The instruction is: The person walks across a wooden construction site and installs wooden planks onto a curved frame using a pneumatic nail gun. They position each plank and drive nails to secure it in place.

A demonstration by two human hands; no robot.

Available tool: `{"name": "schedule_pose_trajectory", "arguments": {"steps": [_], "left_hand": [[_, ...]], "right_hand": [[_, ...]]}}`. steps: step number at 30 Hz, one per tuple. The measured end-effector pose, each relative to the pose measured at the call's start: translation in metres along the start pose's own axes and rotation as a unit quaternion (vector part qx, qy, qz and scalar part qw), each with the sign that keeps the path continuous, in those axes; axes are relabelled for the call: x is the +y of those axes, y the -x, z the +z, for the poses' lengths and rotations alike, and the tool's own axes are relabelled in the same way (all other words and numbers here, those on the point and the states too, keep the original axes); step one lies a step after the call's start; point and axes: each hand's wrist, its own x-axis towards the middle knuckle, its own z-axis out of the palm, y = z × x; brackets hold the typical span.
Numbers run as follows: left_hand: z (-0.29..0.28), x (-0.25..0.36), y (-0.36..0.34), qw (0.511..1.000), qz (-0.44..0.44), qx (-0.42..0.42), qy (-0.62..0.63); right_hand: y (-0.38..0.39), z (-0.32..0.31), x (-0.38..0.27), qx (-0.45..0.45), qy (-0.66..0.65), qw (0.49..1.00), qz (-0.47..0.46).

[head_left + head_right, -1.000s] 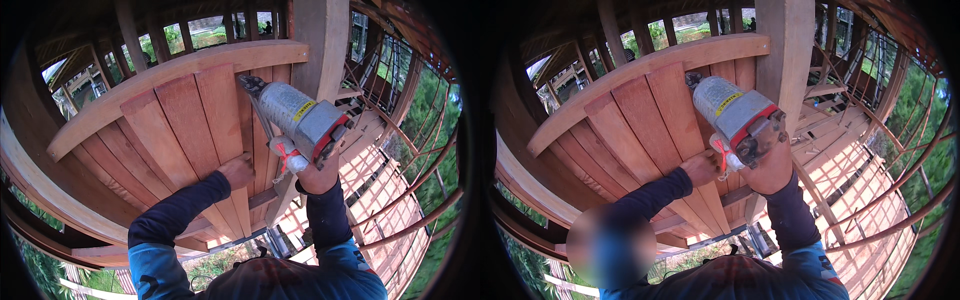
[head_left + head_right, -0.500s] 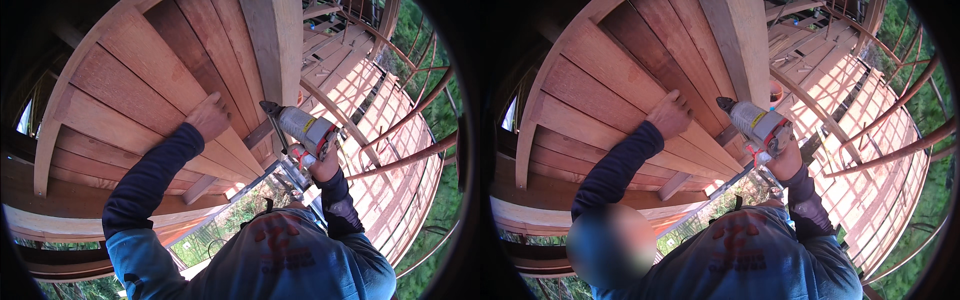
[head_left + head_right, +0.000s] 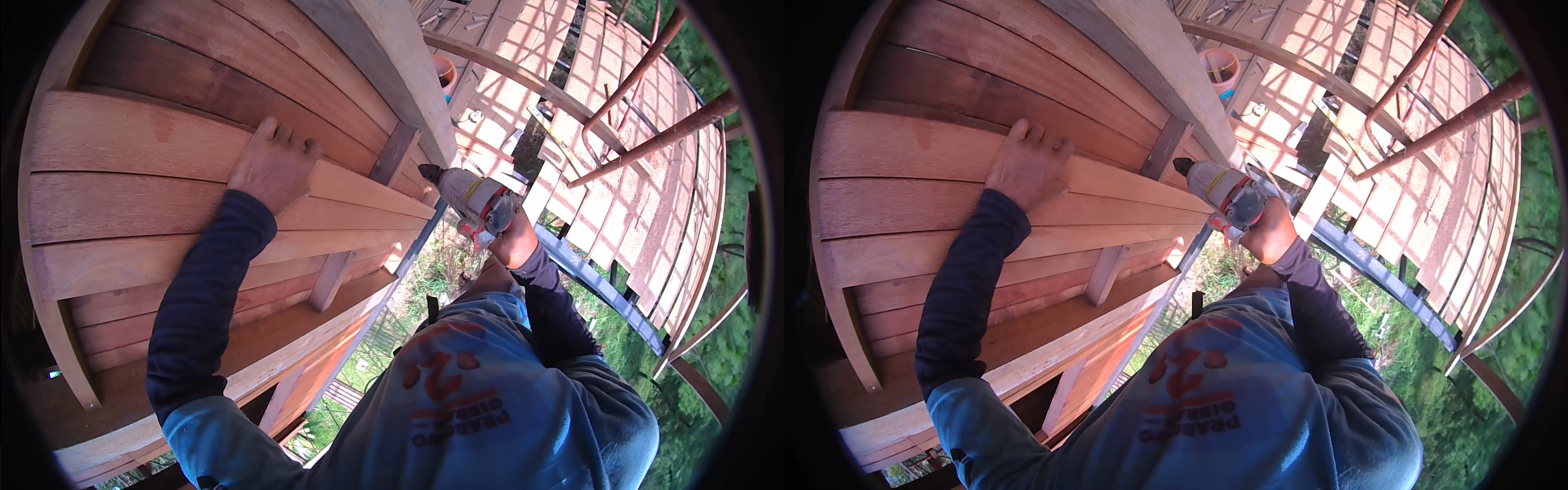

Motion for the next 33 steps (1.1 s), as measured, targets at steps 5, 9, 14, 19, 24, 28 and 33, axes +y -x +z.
{"name": "schedule_pose_trajectory", "arguments": {"steps": [5, 9, 14, 19, 24, 28, 33], "left_hand": [[-0.008, -0.001, 0.000, 1.000, -0.001, -0.028, 0.012], [-0.005, -0.001, 0.001, 0.999, 0.005, -0.039, -0.011], [-0.008, 0.001, -0.001, 0.999, 0.005, -0.049, -0.019], [-0.002, 0.000, -0.005, 0.999, 0.018, -0.020, -0.018], [0.020, 0.015, -0.015, 0.998, 0.050, 0.019, -0.024], [0.033, 0.032, -0.018, 0.998, 0.048, -0.018, -0.027], [0.046, 0.048, -0.027, 1.000, 0.031, -0.004, -0.007]], "right_hand": [[-0.004, 0.004, 0.021, 0.002, 0.029, 0.999, -0.026], [-0.010, 0.008, 0.037, -0.024, -0.002, 1.000, -0.008], [-0.017, 0.008, 0.027, -0.039, 0.018, 0.999, 0.005], [-0.023, 0.015, 0.045, -0.011, -0.064, 0.998, 0.017], [-0.030, 0.013, 0.089, -0.048, -0.133, 0.987, 0.081], [-0.039, 0.012, 0.110, -0.071, -0.099, 0.991, 0.061], [-0.055, 0.010, 0.158, -0.095, 0.001, 0.995, 0.005]]}}
